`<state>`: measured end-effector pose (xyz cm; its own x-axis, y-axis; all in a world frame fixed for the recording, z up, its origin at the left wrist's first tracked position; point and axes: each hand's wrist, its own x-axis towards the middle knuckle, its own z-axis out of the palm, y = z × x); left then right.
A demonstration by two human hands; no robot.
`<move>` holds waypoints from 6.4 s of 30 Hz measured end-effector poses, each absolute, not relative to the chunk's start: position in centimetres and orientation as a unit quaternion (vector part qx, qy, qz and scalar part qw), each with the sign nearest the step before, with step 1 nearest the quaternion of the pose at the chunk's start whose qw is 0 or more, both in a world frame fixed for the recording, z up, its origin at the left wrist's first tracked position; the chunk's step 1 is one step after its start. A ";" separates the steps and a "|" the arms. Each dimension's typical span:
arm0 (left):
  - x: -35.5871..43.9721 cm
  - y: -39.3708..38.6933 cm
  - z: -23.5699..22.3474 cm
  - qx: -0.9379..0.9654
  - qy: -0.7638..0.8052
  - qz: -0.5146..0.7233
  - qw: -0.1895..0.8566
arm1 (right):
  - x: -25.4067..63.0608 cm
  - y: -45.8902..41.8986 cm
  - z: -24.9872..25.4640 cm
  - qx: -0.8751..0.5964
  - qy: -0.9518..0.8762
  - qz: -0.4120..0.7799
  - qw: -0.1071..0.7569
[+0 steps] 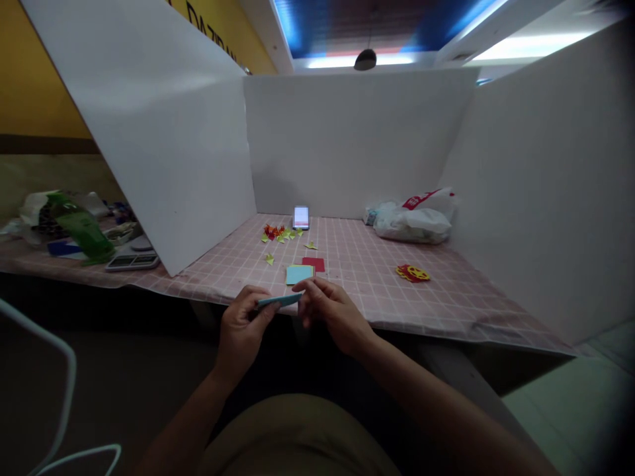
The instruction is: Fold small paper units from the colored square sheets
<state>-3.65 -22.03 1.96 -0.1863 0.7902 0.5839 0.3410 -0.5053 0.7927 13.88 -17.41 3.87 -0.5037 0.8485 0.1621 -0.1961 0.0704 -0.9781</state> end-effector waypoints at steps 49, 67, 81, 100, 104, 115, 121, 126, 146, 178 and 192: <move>-2.2 -21.5 1.1 0.455 0.446 0.610 0.471 | 14.2 -16.9 4.0 -0.274 -0.617 0.589 0.443; -2.4 -21.4 1.3 0.475 0.433 0.575 0.506 | 14.4 -16.7 3.8 -0.291 -0.689 0.523 0.409; -2.3 -21.5 1.5 0.494 0.430 0.553 0.515 | 14.4 -16.6 3.4 -0.257 -0.681 0.547 0.413; -1.8 -21.8 1.7 0.416 0.379 0.599 0.570 | 14.6 -17.5 4.1 -0.254 -0.757 0.391 0.457; -1.8 -21.6 1.6 0.427 0.392 0.595 0.557 | 14.5 -17.4 4.0 -0.245 -0.782 0.351 0.453; -1.9 -21.6 1.8 0.470 0.424 0.599 0.490 | 14.3 -16.9 3.6 -0.236 -0.711 0.483 0.453; -1.9 -21.7 1.7 0.482 0.429 0.597 0.476 | 14.2 -16.9 3.5 -0.231 -0.684 0.522 0.453; -1.9 -21.6 1.7 0.466 0.420 0.597 0.499 | 14.3 -16.8 3.4 -0.221 -0.694 0.517 0.449; -2.4 -22.0 2.8 0.526 0.519 0.572 0.357 | 14.2 -16.8 3.6 -0.216 -0.662 0.572 0.433; -2.8 -21.3 1.4 0.504 0.460 0.571 0.455 | 14.3 -16.2 2.7 -0.257 -0.671 0.572 0.395; -2.5 -21.8 2.0 0.545 0.480 0.574 0.378 | 14.2 -16.4 2.7 -0.251 -0.654 0.591 0.400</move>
